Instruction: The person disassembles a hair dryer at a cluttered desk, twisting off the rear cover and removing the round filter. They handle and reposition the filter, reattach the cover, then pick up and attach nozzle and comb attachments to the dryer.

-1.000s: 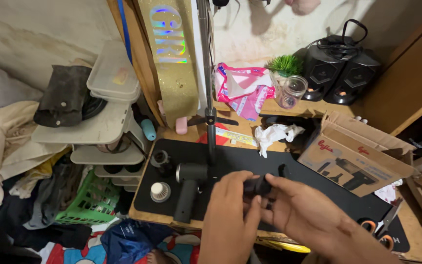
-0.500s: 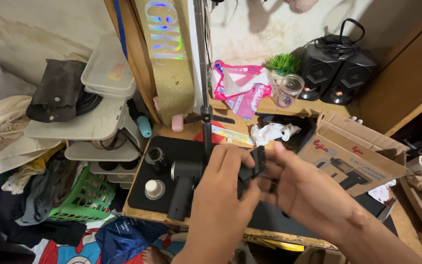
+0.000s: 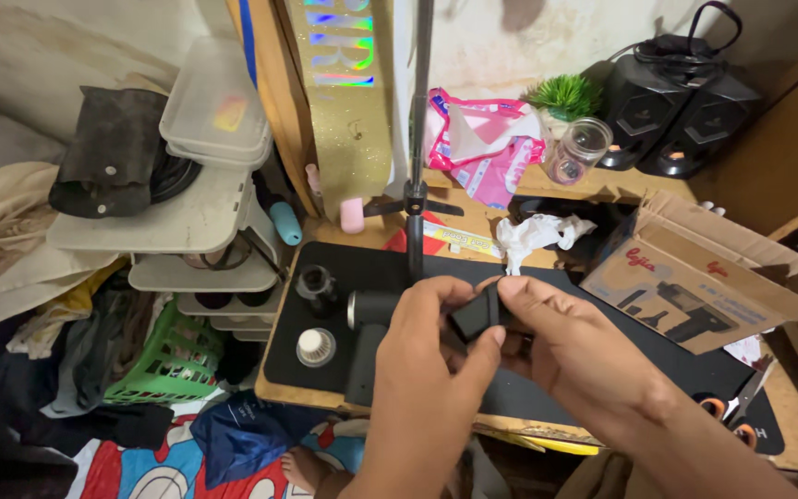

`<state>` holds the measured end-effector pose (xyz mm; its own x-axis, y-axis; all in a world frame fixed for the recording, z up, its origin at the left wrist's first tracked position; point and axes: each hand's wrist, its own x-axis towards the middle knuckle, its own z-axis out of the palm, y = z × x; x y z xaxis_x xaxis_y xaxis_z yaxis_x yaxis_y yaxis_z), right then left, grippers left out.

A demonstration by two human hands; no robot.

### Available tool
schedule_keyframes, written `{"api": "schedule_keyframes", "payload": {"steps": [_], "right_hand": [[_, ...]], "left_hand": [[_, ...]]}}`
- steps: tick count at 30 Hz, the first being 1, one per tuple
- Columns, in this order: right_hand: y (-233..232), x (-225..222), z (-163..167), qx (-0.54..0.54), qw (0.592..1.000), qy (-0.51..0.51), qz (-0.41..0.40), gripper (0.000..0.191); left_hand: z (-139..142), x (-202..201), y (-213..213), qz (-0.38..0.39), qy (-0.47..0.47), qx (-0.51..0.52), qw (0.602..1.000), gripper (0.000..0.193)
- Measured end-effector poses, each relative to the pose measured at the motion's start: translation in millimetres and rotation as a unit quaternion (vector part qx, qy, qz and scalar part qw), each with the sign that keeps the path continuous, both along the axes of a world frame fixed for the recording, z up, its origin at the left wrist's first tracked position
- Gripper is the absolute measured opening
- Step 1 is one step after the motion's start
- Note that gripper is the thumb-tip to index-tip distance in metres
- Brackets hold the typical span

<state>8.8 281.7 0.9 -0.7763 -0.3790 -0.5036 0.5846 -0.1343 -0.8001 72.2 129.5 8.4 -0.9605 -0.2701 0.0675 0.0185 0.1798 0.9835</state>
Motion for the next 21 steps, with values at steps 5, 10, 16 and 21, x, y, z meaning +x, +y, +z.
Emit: {"api": "schedule_keyframes", "payload": {"steps": [5, 10, 16, 21], "right_hand": [[-21, -3, 6, -0.008, 0.999, -0.001, -0.033, 0.037], [-40, 0, 18, 0.0, 0.999, -0.006, -0.046, 0.041], [-60, 5, 14, -0.003, 1.0, -0.015, -0.026, 0.045], [-88, 17, -2, -0.029, 0.999, -0.018, -0.004, 0.047]], "left_hand": [[3, -11, -17, -0.019, 0.078, -0.023, 0.997, 0.033], [13, -14, -31, -0.031, 0.118, 0.011, 0.992, 0.033], [18, -18, -47, -0.036, 0.161, -0.089, 0.982, 0.03], [13, -28, -63, -0.006, 0.282, -0.225, 0.932, 0.035]]}}
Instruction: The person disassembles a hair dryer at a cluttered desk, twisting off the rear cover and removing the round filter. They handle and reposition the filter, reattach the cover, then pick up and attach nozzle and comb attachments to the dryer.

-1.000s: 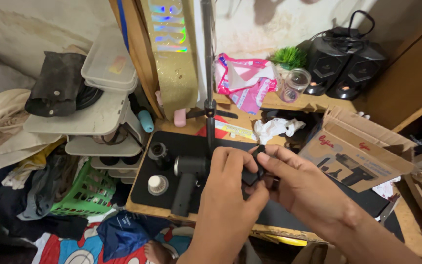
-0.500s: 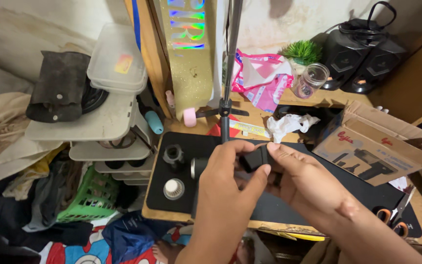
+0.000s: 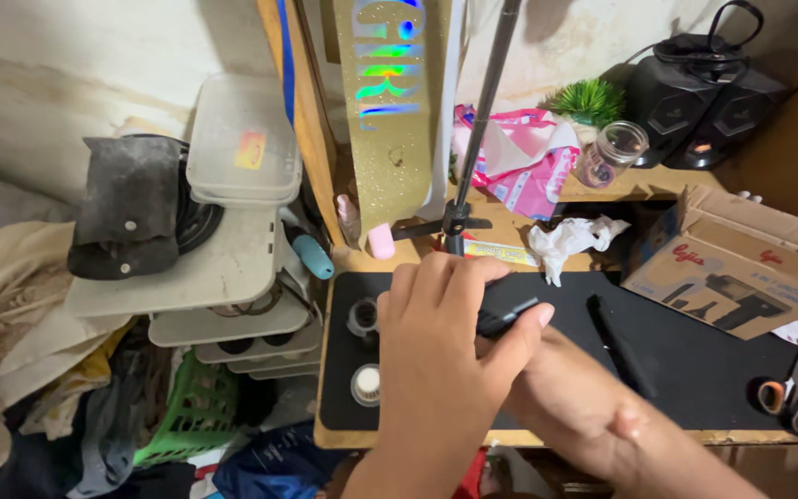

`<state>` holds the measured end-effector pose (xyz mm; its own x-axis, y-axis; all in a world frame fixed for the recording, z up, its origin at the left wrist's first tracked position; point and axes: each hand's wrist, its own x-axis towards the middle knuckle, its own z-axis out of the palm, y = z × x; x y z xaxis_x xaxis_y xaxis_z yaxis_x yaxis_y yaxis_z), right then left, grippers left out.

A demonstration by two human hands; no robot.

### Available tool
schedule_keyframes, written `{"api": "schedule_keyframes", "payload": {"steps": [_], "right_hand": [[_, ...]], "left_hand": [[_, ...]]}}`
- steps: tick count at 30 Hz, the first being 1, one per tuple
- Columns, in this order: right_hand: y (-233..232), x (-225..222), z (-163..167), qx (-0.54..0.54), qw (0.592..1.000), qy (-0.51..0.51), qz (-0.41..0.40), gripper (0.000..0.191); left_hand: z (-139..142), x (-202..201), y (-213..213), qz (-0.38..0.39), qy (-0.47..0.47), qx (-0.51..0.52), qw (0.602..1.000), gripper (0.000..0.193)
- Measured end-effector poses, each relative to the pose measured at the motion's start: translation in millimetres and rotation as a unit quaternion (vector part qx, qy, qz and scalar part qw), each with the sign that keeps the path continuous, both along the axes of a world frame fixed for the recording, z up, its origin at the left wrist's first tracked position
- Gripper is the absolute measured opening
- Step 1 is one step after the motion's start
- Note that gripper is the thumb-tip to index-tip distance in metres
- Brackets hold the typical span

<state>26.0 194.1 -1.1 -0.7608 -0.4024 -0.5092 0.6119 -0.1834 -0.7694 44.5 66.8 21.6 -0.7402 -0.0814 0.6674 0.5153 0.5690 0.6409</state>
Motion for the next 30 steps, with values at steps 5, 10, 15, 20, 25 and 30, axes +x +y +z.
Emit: {"api": "schedule_keyframes", "payload": {"steps": [5, 10, 15, 20, 25, 30], "right_hand": [[-17, 0, 3, 0.001, 1.0, -0.013, 0.02, 0.041], [-14, -7, 15, 0.034, 0.999, -0.008, -0.029, 0.037], [-6, -10, 22, 0.05, 0.997, -0.005, -0.057, 0.034], [5, -5, 14, 0.026, 0.999, 0.019, -0.013, 0.03], [34, -14, 11, 0.035, 0.998, -0.021, -0.042, 0.03], [62, -16, 12, 0.03, 1.0, 0.008, -0.007, 0.025]], "left_hand": [[-7, -9, -13, -0.021, -0.048, 0.056, 0.997, 0.035], [-11, -12, -38, -0.015, -0.163, 0.033, 0.986, 0.032], [-11, -9, -41, -0.048, -0.179, -0.056, 0.981, 0.044], [-13, -3, -23, -0.012, -0.222, -0.048, 0.974, 0.05], [-20, -4, 5, -0.089, -0.336, 0.272, 0.897, 0.049], [-25, -3, 30, -0.037, -0.4, 0.452, 0.797, 0.037]]}}
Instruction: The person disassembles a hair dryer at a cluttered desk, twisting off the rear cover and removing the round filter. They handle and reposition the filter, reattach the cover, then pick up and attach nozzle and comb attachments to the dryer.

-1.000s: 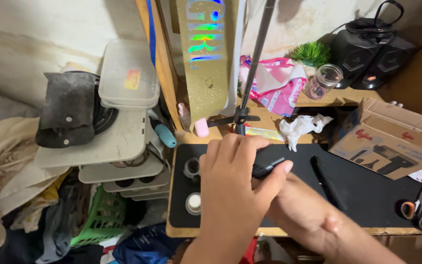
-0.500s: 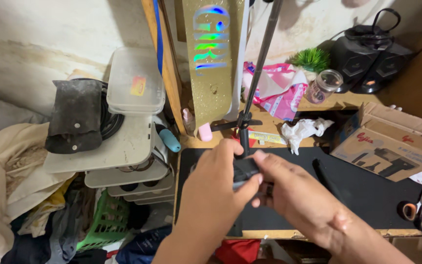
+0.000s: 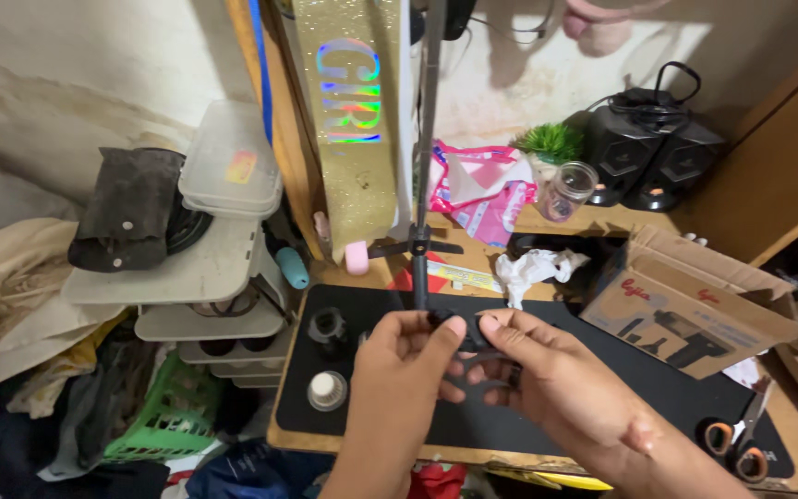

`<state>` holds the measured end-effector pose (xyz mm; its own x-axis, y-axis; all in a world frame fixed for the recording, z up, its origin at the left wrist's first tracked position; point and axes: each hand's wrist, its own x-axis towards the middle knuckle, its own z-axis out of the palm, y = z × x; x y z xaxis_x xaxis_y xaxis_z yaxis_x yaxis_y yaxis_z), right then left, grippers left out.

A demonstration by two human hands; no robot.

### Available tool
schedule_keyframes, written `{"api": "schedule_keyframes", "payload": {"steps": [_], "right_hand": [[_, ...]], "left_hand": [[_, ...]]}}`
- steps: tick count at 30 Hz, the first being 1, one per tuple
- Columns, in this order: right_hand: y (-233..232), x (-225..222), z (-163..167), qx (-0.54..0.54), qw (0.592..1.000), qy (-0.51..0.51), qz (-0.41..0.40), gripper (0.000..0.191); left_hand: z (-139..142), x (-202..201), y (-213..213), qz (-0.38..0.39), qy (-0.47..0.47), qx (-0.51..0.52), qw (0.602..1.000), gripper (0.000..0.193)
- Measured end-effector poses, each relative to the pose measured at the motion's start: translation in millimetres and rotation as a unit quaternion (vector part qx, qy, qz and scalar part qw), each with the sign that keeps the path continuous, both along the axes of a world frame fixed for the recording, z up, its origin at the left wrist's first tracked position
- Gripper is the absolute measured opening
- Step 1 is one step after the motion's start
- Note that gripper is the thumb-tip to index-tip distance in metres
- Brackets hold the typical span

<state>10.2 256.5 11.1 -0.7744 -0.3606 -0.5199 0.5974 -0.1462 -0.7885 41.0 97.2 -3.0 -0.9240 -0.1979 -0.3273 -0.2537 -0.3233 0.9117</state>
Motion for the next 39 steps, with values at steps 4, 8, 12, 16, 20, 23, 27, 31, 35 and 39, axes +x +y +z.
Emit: {"api": "schedule_keyframes", "payload": {"steps": [4, 8, 12, 16, 20, 23, 27, 31, 35, 39], "right_hand": [[14, 3, 2, 0.03, 0.999, -0.019, -0.009, 0.026], [27, 5, 4, 0.044, 0.999, -0.012, -0.004, 0.024], [37, 8, 5, 0.064, 0.998, -0.019, 0.001, 0.026], [43, 7, 7, 0.047, 0.999, -0.012, 0.004, 0.03], [48, 0, 7, 0.04, 0.999, 0.021, 0.031, 0.037], [51, -1, 5, -0.036, 0.994, 0.067, 0.081, 0.038], [54, 6, 5, -0.233, 0.963, 0.035, 0.133, 0.05], [56, 9, 11, -0.341, 0.927, 0.033, 0.154, 0.057], [53, 9, 16, -0.37, 0.915, 0.003, 0.161, 0.06], [47, 16, 13, -0.285, 0.949, -0.001, 0.135, 0.062]], "left_hand": [[3, 4, 17, 0.016, -0.025, -0.03, 0.999, 0.029], [5, 11, 32, 0.036, -0.034, -0.085, 0.995, 0.027], [4, 15, 46, 0.059, -0.023, -0.119, 0.991, 0.026], [7, 18, 52, 0.072, -0.002, -0.107, 0.992, 0.026], [12, 22, 54, 0.102, -0.024, -0.059, 0.993, 0.026], [14, 25, 53, 0.106, -0.053, -0.069, 0.991, 0.029], [13, 28, 55, 0.127, -0.052, -0.02, 0.99, 0.028], [10, 32, 56, 0.156, -0.026, 0.074, 0.985, 0.024], [5, 40, 52, 0.179, -0.008, 0.146, 0.973, 0.021], [-5, 50, 51, 0.199, -0.052, 0.195, 0.959, 0.022]]}}
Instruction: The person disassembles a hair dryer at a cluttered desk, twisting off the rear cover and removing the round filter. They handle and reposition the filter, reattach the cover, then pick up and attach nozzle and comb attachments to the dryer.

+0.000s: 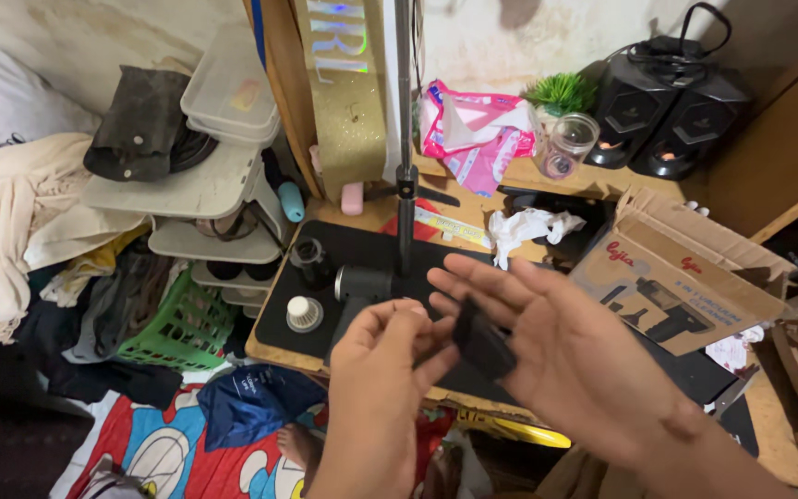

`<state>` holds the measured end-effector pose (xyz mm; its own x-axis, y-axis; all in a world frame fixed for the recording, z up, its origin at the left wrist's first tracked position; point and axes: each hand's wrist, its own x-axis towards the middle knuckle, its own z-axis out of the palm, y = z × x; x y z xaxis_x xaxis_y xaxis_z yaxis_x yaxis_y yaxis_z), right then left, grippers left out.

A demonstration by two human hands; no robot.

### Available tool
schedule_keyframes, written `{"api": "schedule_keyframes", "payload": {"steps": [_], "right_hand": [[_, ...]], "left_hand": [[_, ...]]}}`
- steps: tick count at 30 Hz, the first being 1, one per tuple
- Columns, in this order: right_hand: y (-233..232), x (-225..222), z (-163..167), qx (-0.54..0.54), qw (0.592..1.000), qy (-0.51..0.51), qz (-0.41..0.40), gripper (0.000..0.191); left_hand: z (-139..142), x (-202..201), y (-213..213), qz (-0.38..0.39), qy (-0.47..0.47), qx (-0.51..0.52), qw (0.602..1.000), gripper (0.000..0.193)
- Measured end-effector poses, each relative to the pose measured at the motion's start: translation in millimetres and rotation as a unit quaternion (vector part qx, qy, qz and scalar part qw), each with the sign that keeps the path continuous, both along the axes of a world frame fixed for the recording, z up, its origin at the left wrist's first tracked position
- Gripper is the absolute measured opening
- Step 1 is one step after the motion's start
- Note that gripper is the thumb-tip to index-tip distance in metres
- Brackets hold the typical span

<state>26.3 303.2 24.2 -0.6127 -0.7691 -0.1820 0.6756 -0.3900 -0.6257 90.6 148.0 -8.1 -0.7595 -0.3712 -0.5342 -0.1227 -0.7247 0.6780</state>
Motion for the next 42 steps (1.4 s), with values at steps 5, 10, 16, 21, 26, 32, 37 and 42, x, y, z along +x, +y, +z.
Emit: {"api": "schedule_keyframes", "payload": {"steps": [5, 10, 16, 21, 26, 32, 37, 42], "right_hand": [[-25, 11, -15, 0.217, 0.97, -0.064, -0.084, 0.058], [-27, 10, -11, 0.249, 0.963, -0.051, -0.088, 0.058], [-40, 21, -11, 0.343, 0.935, 0.002, -0.095, 0.071], [-46, 22, -20, 0.345, 0.878, 0.331, -0.024, 0.077], [-61, 30, -28, 0.293, 0.872, 0.392, -0.015, 0.068], [-75, 19, -16, 0.308, 0.875, 0.364, -0.083, 0.047], [-81, 3, 0, 0.372, 0.885, 0.242, -0.139, 0.039], [-89, -6, -1, 0.42, 0.882, 0.105, -0.188, 0.042]], "left_hand": [[-8, -10, 34, 0.093, -0.028, 0.124, 0.988, 0.031], [-4, -11, 59, 0.018, -0.092, -0.022, 0.995, 0.046], [1, -13, 51, -0.018, -0.004, -0.025, 1.0, 0.058], [-1, -24, 21, 0.004, 0.027, 0.065, 0.998, 0.049], [-4, -43, -28, 0.018, 0.036, 0.08, 0.996, 0.04], [0, -54, -67, 0.008, -0.008, 0.074, 0.997, 0.031], [-11, -53, -77, -0.033, -0.064, 0.09, 0.993, 0.026], [-23, -48, -85, -0.111, -0.072, 0.086, 0.987, 0.022]]}}
